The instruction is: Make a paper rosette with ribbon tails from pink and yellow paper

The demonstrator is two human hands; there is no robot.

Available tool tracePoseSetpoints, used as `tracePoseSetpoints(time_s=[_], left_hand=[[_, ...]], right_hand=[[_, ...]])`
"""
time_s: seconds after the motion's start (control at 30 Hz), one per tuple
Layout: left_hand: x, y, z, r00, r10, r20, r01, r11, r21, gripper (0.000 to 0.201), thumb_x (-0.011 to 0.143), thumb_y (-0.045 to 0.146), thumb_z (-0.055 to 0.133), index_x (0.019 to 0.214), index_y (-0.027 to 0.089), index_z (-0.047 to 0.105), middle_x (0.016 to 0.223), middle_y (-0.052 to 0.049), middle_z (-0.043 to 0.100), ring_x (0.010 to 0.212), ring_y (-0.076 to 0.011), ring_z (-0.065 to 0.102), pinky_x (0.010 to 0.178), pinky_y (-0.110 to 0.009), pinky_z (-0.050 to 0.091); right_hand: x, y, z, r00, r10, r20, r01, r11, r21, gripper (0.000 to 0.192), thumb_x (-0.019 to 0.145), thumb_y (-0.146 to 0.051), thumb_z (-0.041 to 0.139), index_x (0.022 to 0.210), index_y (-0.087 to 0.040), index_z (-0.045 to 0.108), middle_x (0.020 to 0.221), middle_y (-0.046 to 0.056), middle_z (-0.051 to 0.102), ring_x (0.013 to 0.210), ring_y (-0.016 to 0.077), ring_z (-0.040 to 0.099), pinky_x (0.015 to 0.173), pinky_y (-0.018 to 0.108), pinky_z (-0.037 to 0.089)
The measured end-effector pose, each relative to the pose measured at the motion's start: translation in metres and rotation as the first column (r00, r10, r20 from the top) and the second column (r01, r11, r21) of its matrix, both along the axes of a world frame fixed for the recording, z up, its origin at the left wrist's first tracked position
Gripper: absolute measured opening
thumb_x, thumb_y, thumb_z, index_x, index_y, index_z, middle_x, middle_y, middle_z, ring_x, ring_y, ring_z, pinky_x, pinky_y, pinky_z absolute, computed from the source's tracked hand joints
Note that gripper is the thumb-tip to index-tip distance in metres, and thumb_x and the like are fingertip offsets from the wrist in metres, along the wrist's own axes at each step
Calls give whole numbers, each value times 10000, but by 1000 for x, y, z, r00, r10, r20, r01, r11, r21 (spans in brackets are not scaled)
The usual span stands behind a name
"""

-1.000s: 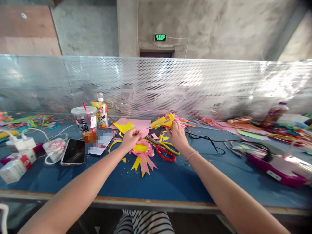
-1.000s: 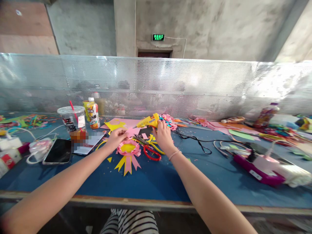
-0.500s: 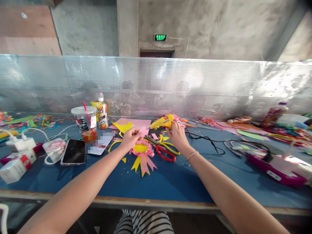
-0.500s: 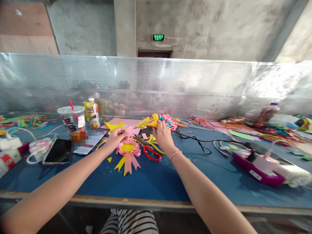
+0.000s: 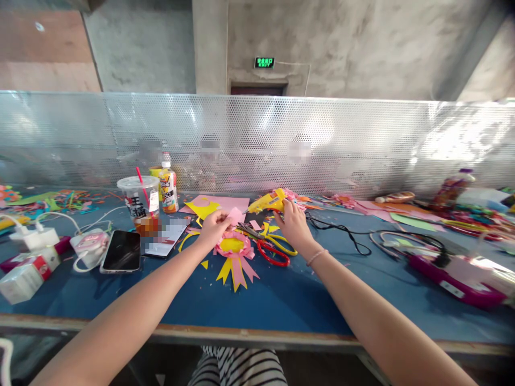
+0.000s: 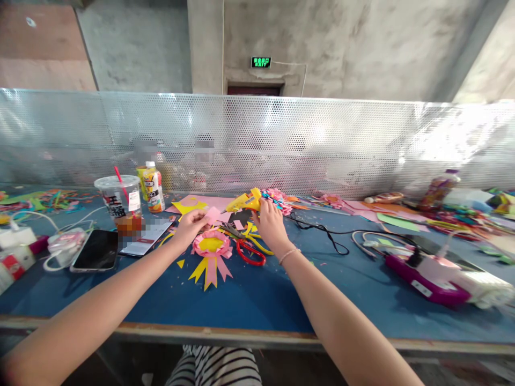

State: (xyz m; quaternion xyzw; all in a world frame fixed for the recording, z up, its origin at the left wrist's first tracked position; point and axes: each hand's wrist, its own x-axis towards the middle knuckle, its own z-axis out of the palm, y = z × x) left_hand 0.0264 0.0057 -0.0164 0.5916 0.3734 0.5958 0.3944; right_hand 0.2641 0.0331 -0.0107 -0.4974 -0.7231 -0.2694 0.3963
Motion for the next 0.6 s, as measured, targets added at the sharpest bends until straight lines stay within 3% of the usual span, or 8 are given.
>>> tracePoseSetpoints(time_s=[0.2, 0.33, 0.47, 0.6], left_hand=[[0, 0, 1, 999, 25, 23, -25, 1000, -18, 199, 644, 313, 629, 696, 139, 545, 599, 8, 577, 535, -113, 585, 580, -247, 498], [-1, 2, 0, 1000, 13, 29, -12, 1000, -14, 212, 643, 332, 632, 678, 147, 536, 574, 18, 556, 530, -109, 571, 573, -240, 491], [-1, 1, 1, 1000, 0, 27, 0, 1000, -2, 211, 652, 333, 626, 686, 149, 529, 584, 18, 555, 532, -102, 559, 573, -234, 486], [-1, 0, 1, 997, 2, 71, -2, 1000, -7, 227, 649, 306, 625, 784, 164, 510, 609, 24, 565, 521, -100, 559, 569, -244, 492]], right_hand=[[7, 7, -5, 997, -73, -1, 73, 997, -17, 505, 803, -433, 454, 1149, -67, 431, 1077, 197, 538, 1023, 294, 507, 834, 414, 416], [15, 6, -2, 986, -168, 2, 167, 979, -118, 505, 771, -456, 484, 1113, -86, 443, 1050, 187, 560, 954, 288, 552, 774, 387, 433], [33, 8, 1, 952, -306, -29, 279, 900, -334, 511, 760, -507, 463, 1082, -111, 452, 962, 170, 602, 820, 285, 607, 651, 368, 444], [74, 25, -4, 882, -450, -141, 319, 789, -525, 592, 756, -575, 418, 1085, -84, 449, 821, 183, 619, 760, 296, 614, 612, 375, 434]])
